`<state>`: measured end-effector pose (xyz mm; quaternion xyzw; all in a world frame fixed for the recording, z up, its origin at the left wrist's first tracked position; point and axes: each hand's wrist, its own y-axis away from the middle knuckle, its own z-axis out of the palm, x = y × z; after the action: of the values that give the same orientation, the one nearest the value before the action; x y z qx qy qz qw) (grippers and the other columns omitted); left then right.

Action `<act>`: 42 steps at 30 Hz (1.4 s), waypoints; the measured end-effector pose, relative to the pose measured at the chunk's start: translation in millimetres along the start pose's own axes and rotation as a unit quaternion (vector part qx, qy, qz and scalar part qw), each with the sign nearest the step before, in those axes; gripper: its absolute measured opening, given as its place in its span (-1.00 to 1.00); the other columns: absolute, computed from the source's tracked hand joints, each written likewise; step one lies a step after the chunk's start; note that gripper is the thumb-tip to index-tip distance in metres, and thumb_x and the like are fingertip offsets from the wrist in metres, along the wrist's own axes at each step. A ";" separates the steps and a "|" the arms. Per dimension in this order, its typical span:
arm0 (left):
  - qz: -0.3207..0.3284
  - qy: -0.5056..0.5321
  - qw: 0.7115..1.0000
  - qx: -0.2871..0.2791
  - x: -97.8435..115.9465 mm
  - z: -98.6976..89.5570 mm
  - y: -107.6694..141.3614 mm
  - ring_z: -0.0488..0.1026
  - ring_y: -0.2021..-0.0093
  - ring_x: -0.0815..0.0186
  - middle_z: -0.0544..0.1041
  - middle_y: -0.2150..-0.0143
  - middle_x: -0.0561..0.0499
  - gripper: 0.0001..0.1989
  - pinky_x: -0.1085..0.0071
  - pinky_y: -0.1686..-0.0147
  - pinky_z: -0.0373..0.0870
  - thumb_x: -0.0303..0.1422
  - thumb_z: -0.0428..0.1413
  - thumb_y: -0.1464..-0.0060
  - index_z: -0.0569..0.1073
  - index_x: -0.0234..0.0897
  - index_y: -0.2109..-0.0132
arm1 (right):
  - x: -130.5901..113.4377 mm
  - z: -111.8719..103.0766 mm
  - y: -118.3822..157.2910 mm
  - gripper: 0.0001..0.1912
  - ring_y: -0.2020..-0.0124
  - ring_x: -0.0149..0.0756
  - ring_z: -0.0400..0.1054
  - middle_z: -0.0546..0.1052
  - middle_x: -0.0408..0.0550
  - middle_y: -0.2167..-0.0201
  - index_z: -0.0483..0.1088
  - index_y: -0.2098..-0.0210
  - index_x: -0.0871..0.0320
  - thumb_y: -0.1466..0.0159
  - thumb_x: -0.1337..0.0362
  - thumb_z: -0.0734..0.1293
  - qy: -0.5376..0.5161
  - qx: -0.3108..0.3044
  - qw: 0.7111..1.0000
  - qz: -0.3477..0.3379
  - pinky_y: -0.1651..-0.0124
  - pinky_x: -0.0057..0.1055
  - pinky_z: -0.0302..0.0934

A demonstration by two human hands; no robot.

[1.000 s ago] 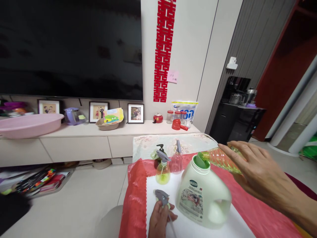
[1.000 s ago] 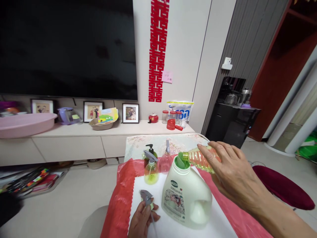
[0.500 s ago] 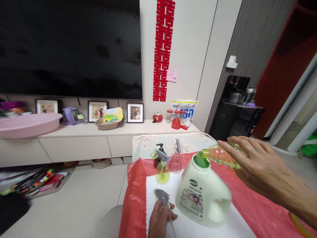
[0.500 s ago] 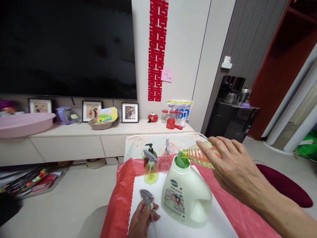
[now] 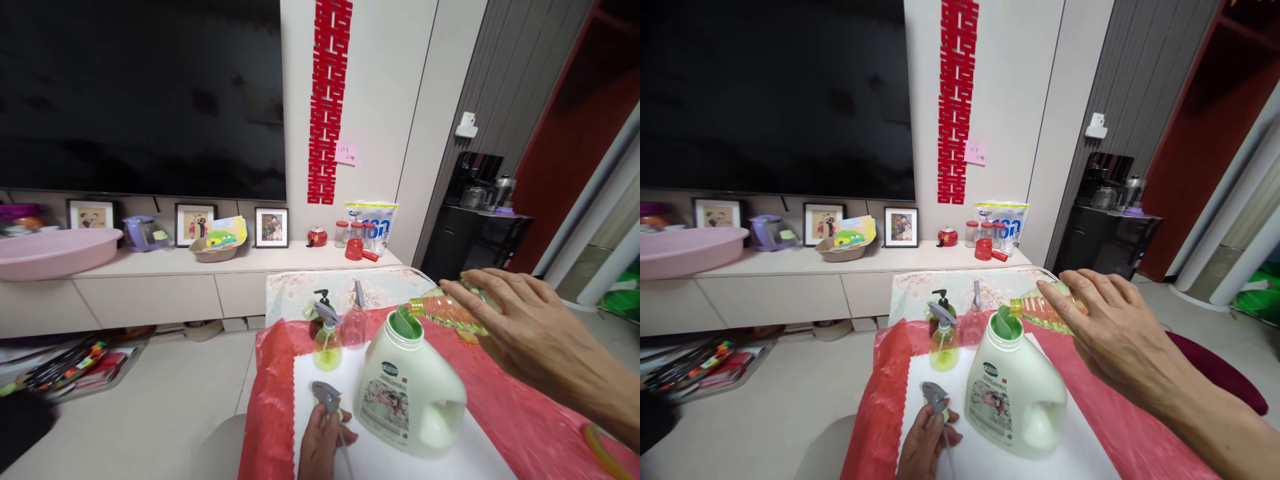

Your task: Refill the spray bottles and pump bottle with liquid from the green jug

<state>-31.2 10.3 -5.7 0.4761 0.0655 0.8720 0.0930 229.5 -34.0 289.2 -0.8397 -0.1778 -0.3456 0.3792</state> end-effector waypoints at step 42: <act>0.000 0.003 1.000 0.007 -1.5 1.2 -0.2 0.49 0.46 0.30 0.59 0.32 -0.09 -0.42 0.32 0.32 0.46 0.04 0.37 0.15 0.56 -0.33 0.13 | -1.9 -16.0 -28.5 -0.60 -0.16 0.06 0.26 0.34 0.21 -0.15 0.21 -0.18 0.21 -0.42 0.51 0.00 0.029 0.063 0.992 -0.106 -0.15 0.12 0.18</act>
<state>-29.4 10.3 -6.2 0.4740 0.0717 0.8731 0.0890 205.0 -27.7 310.1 -0.7802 -0.2761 -0.3961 0.3977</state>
